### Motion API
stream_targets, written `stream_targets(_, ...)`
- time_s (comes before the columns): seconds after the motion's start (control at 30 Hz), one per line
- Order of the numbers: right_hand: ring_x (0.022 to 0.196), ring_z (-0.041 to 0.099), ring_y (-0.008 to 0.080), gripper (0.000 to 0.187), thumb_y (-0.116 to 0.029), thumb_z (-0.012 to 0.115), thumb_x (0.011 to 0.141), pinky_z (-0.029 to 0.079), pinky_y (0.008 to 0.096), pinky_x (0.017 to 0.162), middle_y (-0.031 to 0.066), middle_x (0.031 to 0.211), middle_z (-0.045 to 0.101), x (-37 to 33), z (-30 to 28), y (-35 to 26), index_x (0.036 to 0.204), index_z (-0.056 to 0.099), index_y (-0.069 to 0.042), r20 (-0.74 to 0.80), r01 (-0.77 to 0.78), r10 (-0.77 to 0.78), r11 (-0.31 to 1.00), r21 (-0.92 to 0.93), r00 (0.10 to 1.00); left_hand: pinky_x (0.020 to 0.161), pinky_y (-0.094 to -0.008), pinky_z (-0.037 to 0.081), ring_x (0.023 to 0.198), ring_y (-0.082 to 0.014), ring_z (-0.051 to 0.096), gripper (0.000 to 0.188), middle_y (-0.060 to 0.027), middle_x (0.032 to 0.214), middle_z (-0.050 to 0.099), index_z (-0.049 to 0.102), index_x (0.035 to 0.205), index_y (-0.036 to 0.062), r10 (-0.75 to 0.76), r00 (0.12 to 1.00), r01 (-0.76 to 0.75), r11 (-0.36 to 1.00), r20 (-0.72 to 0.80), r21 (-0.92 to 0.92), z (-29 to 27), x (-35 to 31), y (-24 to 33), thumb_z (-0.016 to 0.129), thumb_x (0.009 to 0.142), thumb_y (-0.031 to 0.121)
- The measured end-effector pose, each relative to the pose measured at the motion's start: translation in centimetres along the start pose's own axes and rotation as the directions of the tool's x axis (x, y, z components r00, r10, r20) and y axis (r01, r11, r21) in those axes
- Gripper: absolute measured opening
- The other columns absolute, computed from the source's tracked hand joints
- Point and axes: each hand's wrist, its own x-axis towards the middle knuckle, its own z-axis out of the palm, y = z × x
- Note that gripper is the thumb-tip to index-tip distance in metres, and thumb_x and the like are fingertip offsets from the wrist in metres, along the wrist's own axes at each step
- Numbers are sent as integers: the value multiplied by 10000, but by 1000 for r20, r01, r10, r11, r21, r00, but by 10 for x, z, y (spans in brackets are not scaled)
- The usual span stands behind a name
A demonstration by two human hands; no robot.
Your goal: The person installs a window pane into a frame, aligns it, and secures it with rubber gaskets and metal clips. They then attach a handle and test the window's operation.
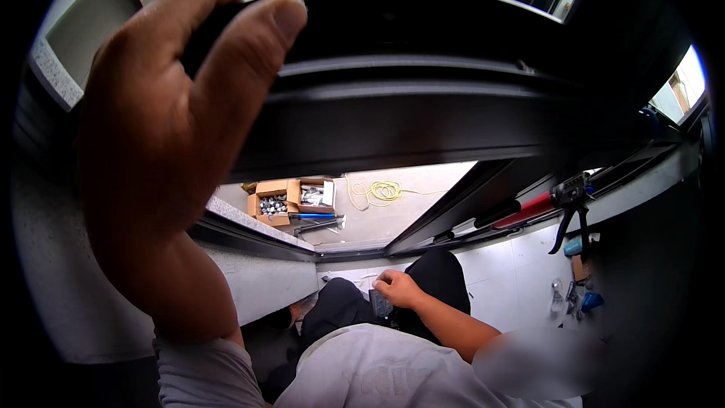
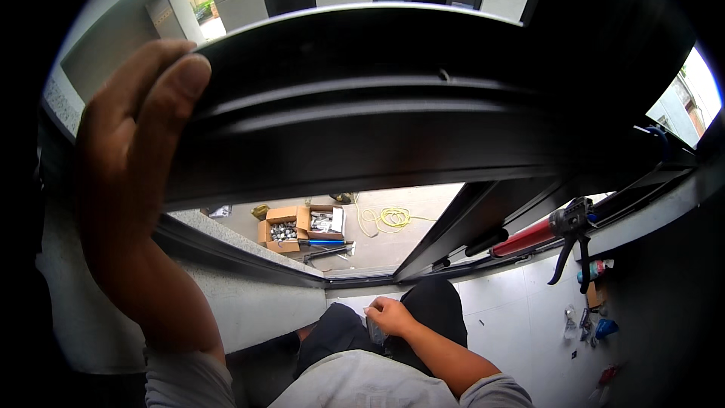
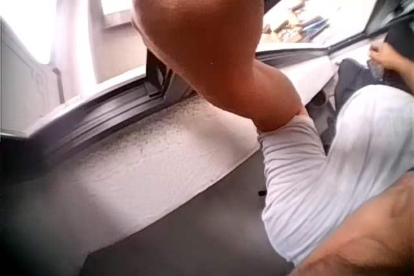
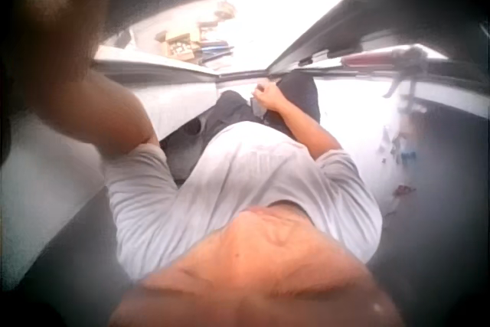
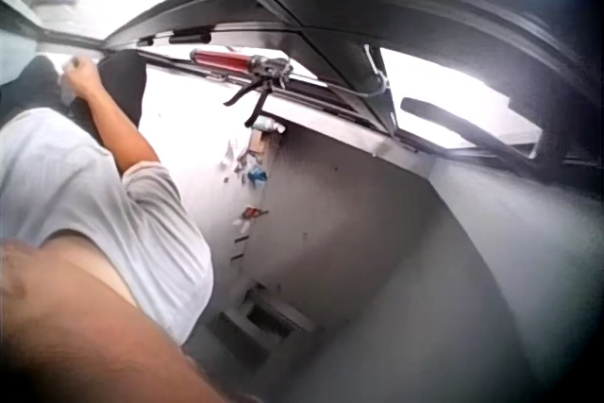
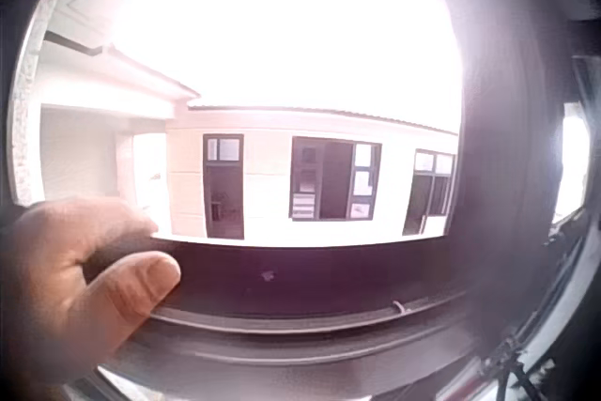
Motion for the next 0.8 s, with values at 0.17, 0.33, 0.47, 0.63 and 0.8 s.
stream_targets(0.17,917,702,305,323,-336,661,925,543,383,848,159,963,735,-15,10,-25,1012,724,-31,-45,68,-71,995,-78,996,932,-495,519,1088,-393,677,791,-267,1117,697,676,1153,-42,197,979,-202,967,46,153,1,-1,9,557,918,704)
stream_targets(0.33,905,706,288,311,-336,652,936,543,375,837,147,958,737,-41,-12,-51,1009,710,-40,-126,16,-18,1000,-18,992,952,-520,490,1091,-414,631,1003,-262,1115,678,653,1196,-49,207,966,-228,964,153,137,5,-11,2,547,796,865)
stream_targets(0.47,893,709,291,311,-340,651,936,544,377,832,139,951,741,-69,-22,-56,1005,710,-43,-271,-15,24,999,37,962,1023,-533,413,1141,-395,580,1057,-248,1168,637,612,1245,-76,232,949,-249,967,212,53,13,-13,1,640,739,852)
stream_targets(0.63,898,715,293,320,-338,665,925,549,384,823,150,956,742,-104,-29,-68,1008,710,-32,-402,-55,97,992,116,911,1064,-521,370,1172,-391,552,1017,-253,1183,615,585,1278,-104,222,940,-225,974,258,-18,21,-13,0,705,764,765)
stream_targets(0.8,869,717,281,269,-282,680,919,550,375,804,162,940,738,-122,-21,-43,992,716,-25,-503,18,55,990,138,863,1071,-513,366,1187,-392,551,999,-263,1209,617,576,1302,-107,263,929,-267,963,261,-23,28,-12,-1,717,777,732)
